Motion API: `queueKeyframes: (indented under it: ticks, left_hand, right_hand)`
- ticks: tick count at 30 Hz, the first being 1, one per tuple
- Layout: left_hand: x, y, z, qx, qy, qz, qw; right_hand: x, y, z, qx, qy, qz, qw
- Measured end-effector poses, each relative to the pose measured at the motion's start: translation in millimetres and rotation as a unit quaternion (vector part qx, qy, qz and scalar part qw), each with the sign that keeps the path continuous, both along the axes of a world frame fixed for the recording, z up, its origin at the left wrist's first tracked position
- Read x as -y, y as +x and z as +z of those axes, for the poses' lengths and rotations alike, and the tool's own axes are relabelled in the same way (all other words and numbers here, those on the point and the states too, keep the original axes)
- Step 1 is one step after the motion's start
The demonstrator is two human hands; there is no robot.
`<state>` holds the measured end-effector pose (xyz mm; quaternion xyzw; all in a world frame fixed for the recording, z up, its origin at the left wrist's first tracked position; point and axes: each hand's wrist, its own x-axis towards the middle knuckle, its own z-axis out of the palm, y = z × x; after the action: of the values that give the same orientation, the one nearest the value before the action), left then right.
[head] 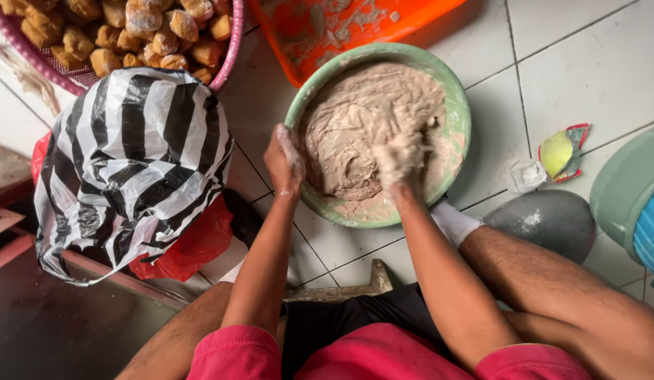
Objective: The person sits on the floor and mixes and kneads a large batch of dough by hand in a wide green basin, repeatedly folding and pressing the dough with one hand while steadying the basin with the other. A basket of fried dough pieces and a pot of dough balls boiling on a stove are visible nearby.
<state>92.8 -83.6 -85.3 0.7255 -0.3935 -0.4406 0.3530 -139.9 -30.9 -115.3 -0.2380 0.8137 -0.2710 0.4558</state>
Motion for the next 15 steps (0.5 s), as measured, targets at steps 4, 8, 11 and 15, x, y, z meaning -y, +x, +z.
queueKeyframes:
  ticks: [4,8,11,15]
  left_hand:
    - [-13.8,4.8,4.3,0.026,-0.001,0.014,1.0]
    - [18.5,22.7,0.7,-0.035,-0.072,-0.082,0.993]
    - [68.3,18.9,4.5,0.113,-0.124,-0.235,0.957]
    - [122.3,-2.9,13.9,0.1,-0.083,-0.303,0.944]
  right_hand:
    - [-28.8,-1.4,17.6,-0.051,-0.081,0.01,0.995]
    - [-28.7,-37.1,18.6,-0.142,-0.169,-0.09,0.971]
    - [-8.4,-67.4,5.2,-0.102,-0.145,-0.111,0.978]
    - [3.1,-88.7,-9.8,0.004,-0.067,-0.11,0.992]
